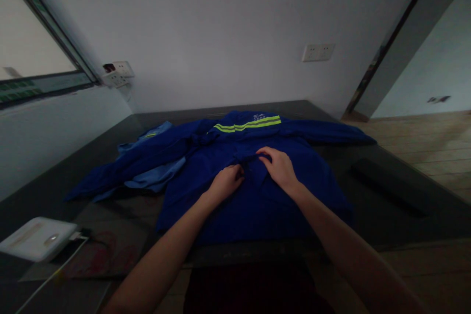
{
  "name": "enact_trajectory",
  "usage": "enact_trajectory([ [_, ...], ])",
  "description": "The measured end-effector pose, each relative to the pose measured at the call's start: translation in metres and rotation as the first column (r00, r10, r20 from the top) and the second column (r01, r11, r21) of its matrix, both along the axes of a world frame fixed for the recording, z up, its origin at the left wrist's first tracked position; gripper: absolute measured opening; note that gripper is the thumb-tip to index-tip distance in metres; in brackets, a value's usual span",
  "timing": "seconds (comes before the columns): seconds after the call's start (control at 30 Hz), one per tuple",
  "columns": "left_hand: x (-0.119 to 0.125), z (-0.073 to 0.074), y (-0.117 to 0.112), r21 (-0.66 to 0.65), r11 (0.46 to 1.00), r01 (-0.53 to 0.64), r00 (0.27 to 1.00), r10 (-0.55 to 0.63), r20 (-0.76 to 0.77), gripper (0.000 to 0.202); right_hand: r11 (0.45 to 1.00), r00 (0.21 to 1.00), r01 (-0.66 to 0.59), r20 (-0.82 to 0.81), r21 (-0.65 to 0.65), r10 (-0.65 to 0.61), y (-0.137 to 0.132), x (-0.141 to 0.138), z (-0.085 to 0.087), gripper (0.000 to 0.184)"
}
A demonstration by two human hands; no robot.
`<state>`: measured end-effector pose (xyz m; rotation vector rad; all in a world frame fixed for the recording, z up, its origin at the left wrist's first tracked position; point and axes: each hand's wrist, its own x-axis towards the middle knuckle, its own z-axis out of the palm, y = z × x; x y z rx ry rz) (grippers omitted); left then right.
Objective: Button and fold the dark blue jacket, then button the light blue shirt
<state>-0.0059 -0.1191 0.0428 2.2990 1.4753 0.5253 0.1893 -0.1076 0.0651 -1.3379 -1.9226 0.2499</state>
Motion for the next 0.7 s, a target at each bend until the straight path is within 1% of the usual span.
enact_trajectory([
  [0.1,0.005,-0.004,-0.005,0.03,0.999,0.03,0.999,-0.029,-0.043,0.018,0.998,0.998,-0.06,-0.036,0.002,0.06,0.001,0.0,0.0,0.022],
  [0.17,0.01,-0.004,-0.01,0.042,0.998,0.056,0.996,-0.053,-0.075,0.021,0.995,0.994,-0.096,-0.058,-0.011,0.095,0.0,-0.001,0.0,0.022],
  [0.27,0.016,0.0,-0.017,0.034,0.996,0.079,0.986,-0.073,-0.153,0.02,0.991,0.988,-0.128,-0.094,-0.033,0.124,-0.001,-0.004,0.0,0.023],
  [0.33,0.019,0.004,-0.02,0.025,0.997,0.072,0.976,-0.065,-0.21,0.019,0.985,0.978,-0.165,-0.137,-0.052,0.156,-0.001,-0.005,-0.001,0.023],
  [0.4,0.019,0.007,-0.021,0.023,0.998,0.051,0.964,-0.043,-0.262,0.02,0.97,0.957,-0.226,-0.207,-0.088,0.205,0.0,-0.007,-0.002,0.027],
  [0.47,0.019,0.007,-0.021,0.026,0.999,0.032,0.952,-0.023,-0.305,0.021,0.936,0.917,-0.32,-0.297,-0.147,0.267,0.0,-0.008,-0.002,0.038],
  [0.53,0.018,0.006,-0.02,0.03,0.999,0.032,0.943,-0.02,-0.332,0.021,0.888,0.868,-0.411,-0.387,-0.206,0.312,-0.002,-0.01,-0.001,0.046],
  [0.67,0.016,0.004,-0.02,0.032,0.999,0.03,0.934,-0.017,-0.356,0.021,0.818,0.776,-0.51,-0.552,-0.266,0.304,-0.005,-0.01,0.004,0.048],
  [0.7,0.016,0.004,-0.02,0.031,0.999,0.025,0.933,-0.013,-0.359,0.021,0.792,0.743,-0.543,-0.598,-0.278,0.3,-0.006,-0.01,0.006,0.047],
])
